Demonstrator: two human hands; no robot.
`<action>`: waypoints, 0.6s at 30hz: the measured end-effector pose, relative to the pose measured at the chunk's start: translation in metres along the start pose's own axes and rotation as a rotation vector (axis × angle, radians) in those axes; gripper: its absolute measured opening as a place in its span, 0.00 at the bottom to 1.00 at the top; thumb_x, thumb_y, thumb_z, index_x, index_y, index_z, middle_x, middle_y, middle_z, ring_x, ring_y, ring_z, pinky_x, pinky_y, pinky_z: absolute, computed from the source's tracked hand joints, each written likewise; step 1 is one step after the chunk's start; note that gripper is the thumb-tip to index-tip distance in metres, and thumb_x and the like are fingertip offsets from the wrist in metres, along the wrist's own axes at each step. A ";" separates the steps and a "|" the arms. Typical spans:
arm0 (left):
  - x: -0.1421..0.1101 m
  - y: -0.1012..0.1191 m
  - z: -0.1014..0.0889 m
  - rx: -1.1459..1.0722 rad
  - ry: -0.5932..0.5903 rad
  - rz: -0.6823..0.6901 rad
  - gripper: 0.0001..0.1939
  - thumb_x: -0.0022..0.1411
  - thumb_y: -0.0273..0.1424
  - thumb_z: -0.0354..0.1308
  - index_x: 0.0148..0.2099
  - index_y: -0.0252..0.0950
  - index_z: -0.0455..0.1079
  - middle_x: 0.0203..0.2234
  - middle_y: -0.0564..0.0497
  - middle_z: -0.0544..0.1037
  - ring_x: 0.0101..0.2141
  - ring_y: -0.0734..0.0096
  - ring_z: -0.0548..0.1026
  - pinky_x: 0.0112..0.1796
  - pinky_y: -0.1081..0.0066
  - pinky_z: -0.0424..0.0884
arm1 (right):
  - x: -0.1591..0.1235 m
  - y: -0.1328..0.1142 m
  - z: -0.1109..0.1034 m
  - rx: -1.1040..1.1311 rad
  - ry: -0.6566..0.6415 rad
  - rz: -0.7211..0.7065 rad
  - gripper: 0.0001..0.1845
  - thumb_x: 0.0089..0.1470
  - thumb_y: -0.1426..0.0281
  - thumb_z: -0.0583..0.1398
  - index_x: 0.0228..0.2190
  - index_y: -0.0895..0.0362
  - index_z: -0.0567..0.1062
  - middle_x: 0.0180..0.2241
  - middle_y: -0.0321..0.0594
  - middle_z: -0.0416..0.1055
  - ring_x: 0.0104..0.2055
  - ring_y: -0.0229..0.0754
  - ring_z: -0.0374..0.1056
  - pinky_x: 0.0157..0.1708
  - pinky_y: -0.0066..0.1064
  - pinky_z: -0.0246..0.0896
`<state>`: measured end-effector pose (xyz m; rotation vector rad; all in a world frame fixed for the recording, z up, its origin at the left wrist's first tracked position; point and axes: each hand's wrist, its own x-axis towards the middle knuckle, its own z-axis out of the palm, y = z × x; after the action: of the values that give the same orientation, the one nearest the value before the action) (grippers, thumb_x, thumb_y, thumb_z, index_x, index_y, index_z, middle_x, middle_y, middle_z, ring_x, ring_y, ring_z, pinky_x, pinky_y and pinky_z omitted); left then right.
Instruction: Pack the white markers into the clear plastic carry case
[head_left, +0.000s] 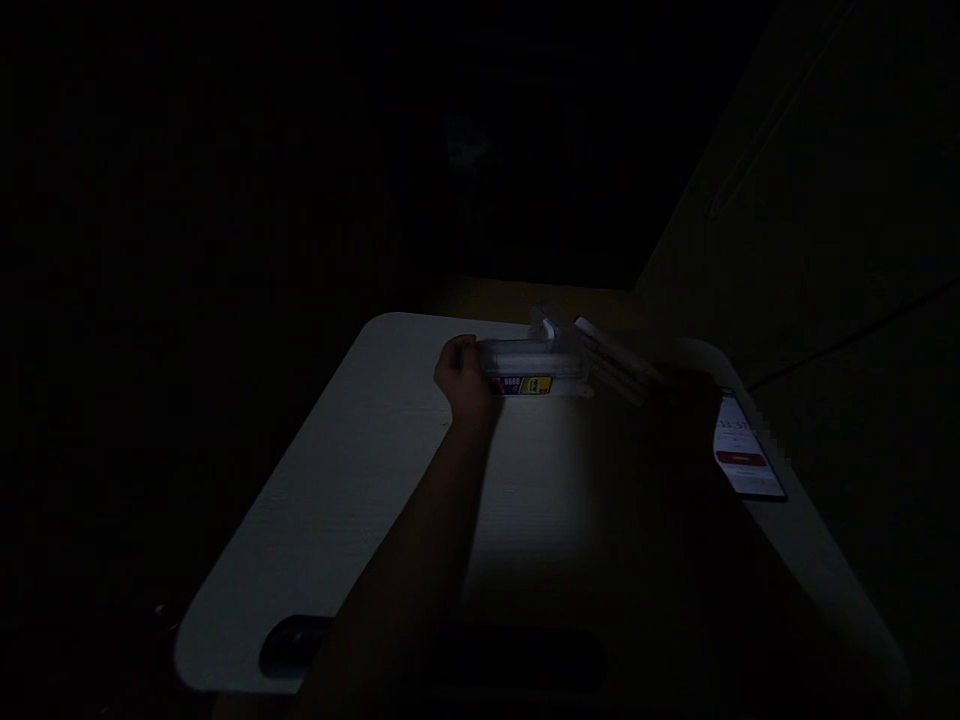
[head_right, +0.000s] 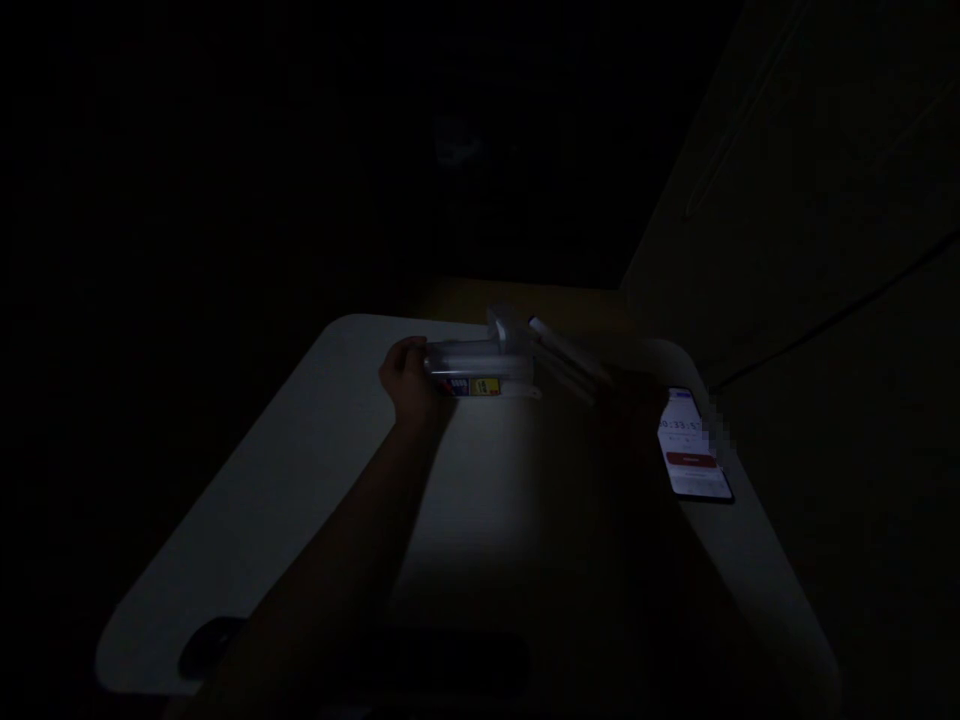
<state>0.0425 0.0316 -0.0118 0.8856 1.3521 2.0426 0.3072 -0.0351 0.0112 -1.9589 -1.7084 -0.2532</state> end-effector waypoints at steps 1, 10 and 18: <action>0.000 0.000 0.000 -0.003 -0.004 0.004 0.07 0.53 0.29 0.53 0.33 0.37 0.72 0.28 0.52 0.74 0.33 0.71 0.71 0.35 0.71 0.66 | -0.001 -0.005 0.000 -0.013 -0.025 -0.014 0.21 0.56 0.64 0.50 0.46 0.58 0.75 0.43 0.48 0.71 0.47 0.50 0.62 0.49 0.45 0.53; 0.000 0.001 -0.001 0.029 -0.018 0.034 0.08 0.54 0.31 0.52 0.34 0.37 0.71 0.30 0.52 0.74 0.34 0.71 0.72 0.37 0.71 0.67 | -0.003 -0.007 0.011 -0.124 -0.136 -0.112 0.24 0.56 0.58 0.51 0.41 0.60 0.77 0.42 0.55 0.72 0.47 0.58 0.64 0.46 0.51 0.56; -0.002 0.005 0.000 0.010 -0.015 0.018 0.07 0.52 0.31 0.53 0.33 0.37 0.71 0.29 0.52 0.74 0.34 0.71 0.71 0.37 0.71 0.65 | -0.005 -0.029 -0.006 -0.187 -0.275 -0.189 0.22 0.57 0.64 0.49 0.42 0.60 0.77 0.45 0.54 0.72 0.48 0.56 0.64 0.48 0.50 0.55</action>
<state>0.0432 0.0283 -0.0072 0.9186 1.3523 2.0408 0.2799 -0.0407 0.0215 -2.0420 -2.1191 -0.2265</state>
